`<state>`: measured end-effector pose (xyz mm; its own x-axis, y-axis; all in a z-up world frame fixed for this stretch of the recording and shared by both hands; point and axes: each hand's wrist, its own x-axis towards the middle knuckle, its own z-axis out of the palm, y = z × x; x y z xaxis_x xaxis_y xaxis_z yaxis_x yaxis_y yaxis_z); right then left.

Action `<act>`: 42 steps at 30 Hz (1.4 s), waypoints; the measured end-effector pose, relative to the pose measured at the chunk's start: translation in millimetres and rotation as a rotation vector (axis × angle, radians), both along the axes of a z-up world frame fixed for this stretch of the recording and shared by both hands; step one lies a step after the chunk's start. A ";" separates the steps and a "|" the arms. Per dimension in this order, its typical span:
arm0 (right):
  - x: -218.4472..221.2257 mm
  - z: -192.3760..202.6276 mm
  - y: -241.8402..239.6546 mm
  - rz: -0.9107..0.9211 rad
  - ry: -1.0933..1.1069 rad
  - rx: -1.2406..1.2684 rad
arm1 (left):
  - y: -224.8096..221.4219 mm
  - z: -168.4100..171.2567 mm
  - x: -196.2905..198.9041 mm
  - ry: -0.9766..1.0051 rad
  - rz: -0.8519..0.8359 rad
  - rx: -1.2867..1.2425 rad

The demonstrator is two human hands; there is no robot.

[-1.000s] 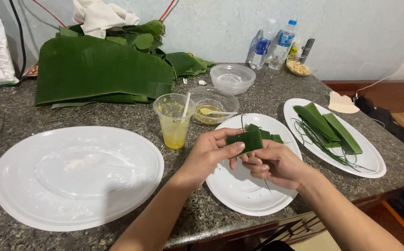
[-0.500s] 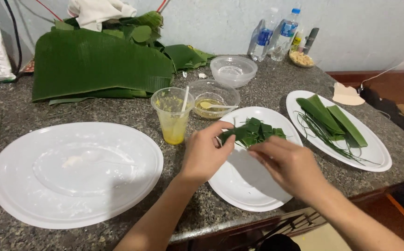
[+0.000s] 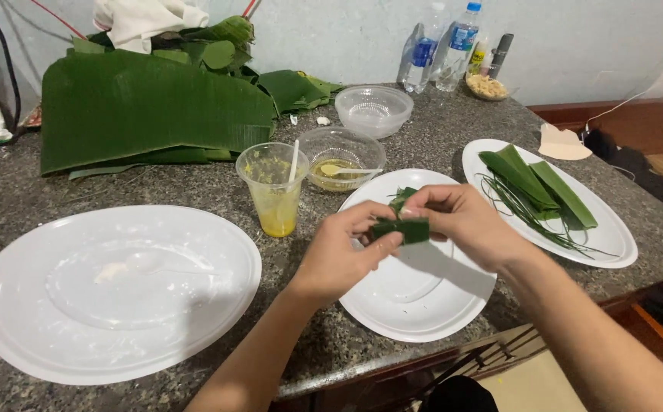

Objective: Assembling dumplings by folding leaves into small containers and filling them with dough and mung bean paste.

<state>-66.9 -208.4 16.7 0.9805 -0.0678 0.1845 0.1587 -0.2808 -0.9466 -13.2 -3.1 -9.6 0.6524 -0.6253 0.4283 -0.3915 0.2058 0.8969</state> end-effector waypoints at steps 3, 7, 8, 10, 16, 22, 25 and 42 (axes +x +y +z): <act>-6.9 -8.9 18.2 -0.083 -0.018 0.096 | 1.6 -1.1 4.7 0.081 0.052 -0.095; -9.1 -26.7 33.2 -0.183 -0.128 0.099 | 5.9 3.4 5.1 0.185 0.079 -0.150; -10.8 -24.8 38.2 -0.226 -0.208 -0.027 | 6.5 1.9 7.3 0.213 0.110 -0.151; -14.4 -21.9 46.1 -0.268 -0.287 -0.152 | 7.3 1.3 8.8 0.242 0.142 -0.151; -25.1 -18.0 53.3 -0.394 -0.628 -0.642 | 7.0 8.3 1.8 0.252 0.220 -0.102; -24.2 -4.5 49.2 -0.357 -0.789 -0.863 | 3.2 -2.3 0.9 0.046 0.320 0.064; -21.0 3.2 42.5 -0.311 -0.739 -0.804 | 1.8 -6.9 0.2 -0.215 0.315 0.105; -42.4 -14.3 29.9 -0.047 -0.486 -0.159 | 1.4 -6.4 12.3 0.275 -0.051 -0.291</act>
